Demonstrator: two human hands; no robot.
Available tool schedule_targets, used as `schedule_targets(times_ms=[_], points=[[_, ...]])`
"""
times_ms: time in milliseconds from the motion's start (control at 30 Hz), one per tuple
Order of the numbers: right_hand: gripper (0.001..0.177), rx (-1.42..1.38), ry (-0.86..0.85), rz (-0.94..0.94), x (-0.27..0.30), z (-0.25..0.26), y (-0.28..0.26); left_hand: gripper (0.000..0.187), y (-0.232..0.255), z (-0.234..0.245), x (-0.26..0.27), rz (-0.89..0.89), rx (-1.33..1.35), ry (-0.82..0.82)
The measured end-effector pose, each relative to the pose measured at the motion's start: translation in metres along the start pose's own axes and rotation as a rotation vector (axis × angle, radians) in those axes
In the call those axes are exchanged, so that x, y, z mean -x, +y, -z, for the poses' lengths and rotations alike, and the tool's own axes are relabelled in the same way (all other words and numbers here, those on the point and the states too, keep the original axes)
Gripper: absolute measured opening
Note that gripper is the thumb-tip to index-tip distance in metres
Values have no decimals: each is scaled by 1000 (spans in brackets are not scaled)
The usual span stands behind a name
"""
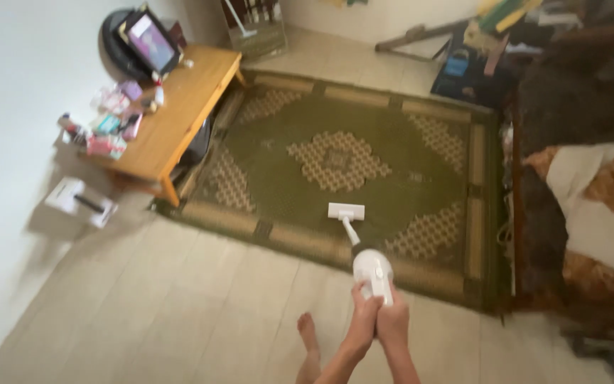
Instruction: Vacuuming the tiled floor and a rug in a bedroom.
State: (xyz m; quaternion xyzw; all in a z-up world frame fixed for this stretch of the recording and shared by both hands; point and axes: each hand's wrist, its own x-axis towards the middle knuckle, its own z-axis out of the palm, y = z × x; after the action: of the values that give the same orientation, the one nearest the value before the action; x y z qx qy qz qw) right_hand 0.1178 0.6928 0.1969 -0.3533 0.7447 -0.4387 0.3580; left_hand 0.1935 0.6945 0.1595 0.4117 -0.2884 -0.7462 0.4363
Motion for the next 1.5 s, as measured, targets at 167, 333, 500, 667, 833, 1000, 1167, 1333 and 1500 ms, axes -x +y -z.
schedule_targets(times_ms=[167, 333, 500, 667, 833, 1000, 1167, 1333, 1500], points=[[50, -75, 19, -67, -97, -79, -2, 69, 18, 46, -139, -193, -222, -80], [52, -119, 25, -118, -213, -132, -80, 64, 97, 57, -254, -260, -285, -138], [53, -75, 82, -196, -314, -177, -96, 65, 131, 63, -376, -181, -235, -149], [58, -86, 141, -209, -416, -218, -123, 64, 164, 69, -484, -40, -40, -162], [54, -121, 161, -107, -553, -260, -107, 63, 168, 78, -631, -179, -282, -168], [53, -153, 188, 61, -712, -306, -156, 58, 209, 72, -796, -329, -314, -220], [58, -26, 135, -180, -795, -340, -252, 63, 348, 37, -857, 141, -286, -78], [58, -128, 165, -76, -846, -375, -263, 67, 350, 61, -928, 52, -231, -94], [58, -219, 200, -35, -810, -406, -253, 67, 332, 106, -915, -6, -253, -135]])
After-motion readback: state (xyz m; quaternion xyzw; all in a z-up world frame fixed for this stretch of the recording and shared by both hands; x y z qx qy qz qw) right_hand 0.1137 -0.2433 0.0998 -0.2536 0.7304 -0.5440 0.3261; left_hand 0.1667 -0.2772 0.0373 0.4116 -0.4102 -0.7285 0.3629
